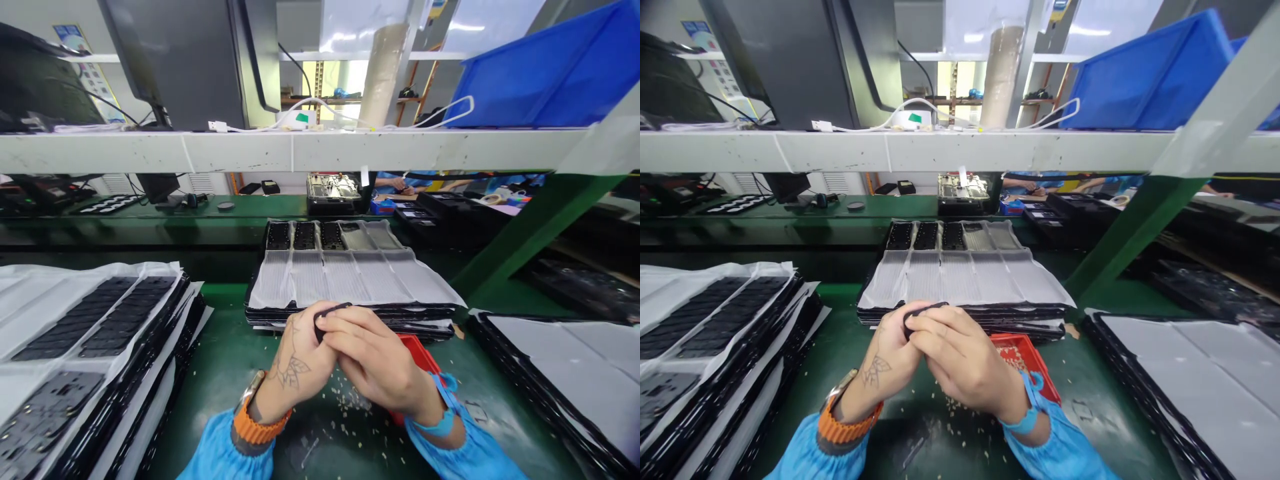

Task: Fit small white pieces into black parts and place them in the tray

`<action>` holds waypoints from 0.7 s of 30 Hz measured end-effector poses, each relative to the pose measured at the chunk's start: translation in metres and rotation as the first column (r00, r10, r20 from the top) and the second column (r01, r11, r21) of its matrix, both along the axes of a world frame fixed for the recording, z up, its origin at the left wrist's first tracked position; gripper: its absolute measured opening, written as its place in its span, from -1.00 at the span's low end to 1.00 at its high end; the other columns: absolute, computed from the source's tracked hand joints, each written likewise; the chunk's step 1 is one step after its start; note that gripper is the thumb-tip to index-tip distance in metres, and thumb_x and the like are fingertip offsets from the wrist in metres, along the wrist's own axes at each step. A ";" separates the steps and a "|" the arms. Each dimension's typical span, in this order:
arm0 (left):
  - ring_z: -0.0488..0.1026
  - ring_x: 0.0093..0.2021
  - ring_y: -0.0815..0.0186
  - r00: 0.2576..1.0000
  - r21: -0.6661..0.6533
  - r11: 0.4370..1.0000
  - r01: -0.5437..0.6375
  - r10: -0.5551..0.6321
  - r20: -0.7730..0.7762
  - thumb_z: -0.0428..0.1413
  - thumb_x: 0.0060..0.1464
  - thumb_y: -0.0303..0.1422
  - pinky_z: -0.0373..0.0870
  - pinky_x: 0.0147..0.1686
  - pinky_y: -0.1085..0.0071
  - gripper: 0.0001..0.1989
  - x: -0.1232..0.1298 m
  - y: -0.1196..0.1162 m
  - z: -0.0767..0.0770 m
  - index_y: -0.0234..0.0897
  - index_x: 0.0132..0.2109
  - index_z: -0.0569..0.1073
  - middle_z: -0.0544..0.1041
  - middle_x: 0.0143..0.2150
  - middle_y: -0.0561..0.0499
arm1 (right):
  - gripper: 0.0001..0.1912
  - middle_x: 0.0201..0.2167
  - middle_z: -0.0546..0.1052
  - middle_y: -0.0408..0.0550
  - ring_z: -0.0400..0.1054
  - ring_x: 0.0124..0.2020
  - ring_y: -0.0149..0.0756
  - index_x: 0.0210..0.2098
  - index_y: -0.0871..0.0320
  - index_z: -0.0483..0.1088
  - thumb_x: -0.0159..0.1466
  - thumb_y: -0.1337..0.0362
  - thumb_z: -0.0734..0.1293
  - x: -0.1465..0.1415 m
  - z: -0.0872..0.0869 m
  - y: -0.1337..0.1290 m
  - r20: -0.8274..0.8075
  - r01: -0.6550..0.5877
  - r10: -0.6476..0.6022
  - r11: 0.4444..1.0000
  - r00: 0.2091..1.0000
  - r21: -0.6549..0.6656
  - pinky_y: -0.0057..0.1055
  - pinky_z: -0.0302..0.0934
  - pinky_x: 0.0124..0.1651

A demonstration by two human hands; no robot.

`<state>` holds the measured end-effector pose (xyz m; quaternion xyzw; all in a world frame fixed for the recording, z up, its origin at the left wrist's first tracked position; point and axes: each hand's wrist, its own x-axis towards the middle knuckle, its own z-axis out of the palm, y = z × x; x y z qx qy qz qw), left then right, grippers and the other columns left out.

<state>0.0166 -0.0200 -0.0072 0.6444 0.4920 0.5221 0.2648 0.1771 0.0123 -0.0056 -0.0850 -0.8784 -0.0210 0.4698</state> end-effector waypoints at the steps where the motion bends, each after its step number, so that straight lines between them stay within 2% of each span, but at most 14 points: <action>1: 0.63 -0.02 0.08 1.000 -0.010 1.000 -0.017 0.017 -0.011 0.08 0.02 -0.43 0.51 0.07 0.12 -0.60 0.000 0.000 -0.001 -0.30 0.01 0.59 0.71 -0.04 -0.13 | -0.68 0.02 0.59 0.15 0.43 0.11 -0.11 0.05 0.28 0.43 0.35 0.59 0.27 0.000 -0.001 -0.001 -0.001 0.011 -0.011 1.000 1.000 -0.013 -0.13 0.48 0.10; 5: 0.60 0.00 0.03 0.997 -0.049 0.997 -0.061 0.059 -0.056 0.10 0.08 -0.41 0.47 0.09 0.07 -0.63 -0.001 0.001 -0.003 -0.31 0.04 0.58 0.68 0.01 -0.19 | -0.65 0.04 0.57 0.17 0.39 0.15 -0.11 0.07 0.31 0.42 0.34 0.62 0.27 -0.001 -0.004 -0.004 0.001 0.044 -0.044 0.998 0.999 -0.035 -0.15 0.49 0.15; 7: 0.60 -0.04 0.07 0.998 -0.051 0.999 -0.017 0.014 -0.057 0.10 0.09 -0.43 0.48 0.04 0.14 -0.68 -0.001 0.001 0.000 -0.30 -0.01 0.58 0.68 -0.02 -0.17 | -0.66 0.00 0.58 0.15 0.41 0.12 -0.13 0.06 0.31 0.42 0.34 0.63 0.25 0.000 -0.002 -0.005 0.009 0.045 -0.045 0.998 0.999 -0.039 -0.17 0.50 0.14; 11: 0.60 -0.16 0.17 0.994 -0.044 0.994 0.103 -0.104 -0.029 0.06 0.09 -0.49 0.49 -0.07 0.28 -0.74 -0.001 0.000 0.008 -0.27 -0.12 0.57 0.67 -0.22 -0.06 | -0.68 -0.04 0.58 0.14 0.45 0.05 -0.15 0.05 0.30 0.43 0.37 0.60 0.23 0.000 0.006 -0.008 0.047 0.056 -0.053 0.996 0.998 -0.070 -0.20 0.53 0.11; 17: 0.57 -0.15 0.13 0.993 -0.084 0.992 0.091 -0.096 -0.063 0.06 0.06 -0.48 0.44 -0.05 0.22 -0.68 -0.001 0.002 0.006 -0.29 -0.05 0.56 0.67 -0.14 -0.10 | -0.66 -0.08 0.59 0.10 0.48 0.02 -0.15 0.08 0.26 0.41 0.38 0.58 0.22 0.001 0.010 -0.010 0.050 0.064 -0.060 0.996 0.997 -0.067 -0.19 0.54 0.10; 21: 0.55 -0.22 0.16 0.990 -0.083 0.989 0.123 -0.128 -0.057 0.05 0.05 -0.49 0.43 -0.09 0.23 -0.71 -0.002 0.004 0.004 -0.31 -0.09 0.56 0.65 -0.22 -0.08 | -0.66 -0.10 0.60 0.11 0.50 0.01 -0.15 0.08 0.28 0.40 0.37 0.58 0.22 0.001 0.010 -0.007 0.043 0.066 -0.065 0.998 0.997 -0.022 -0.18 0.56 0.08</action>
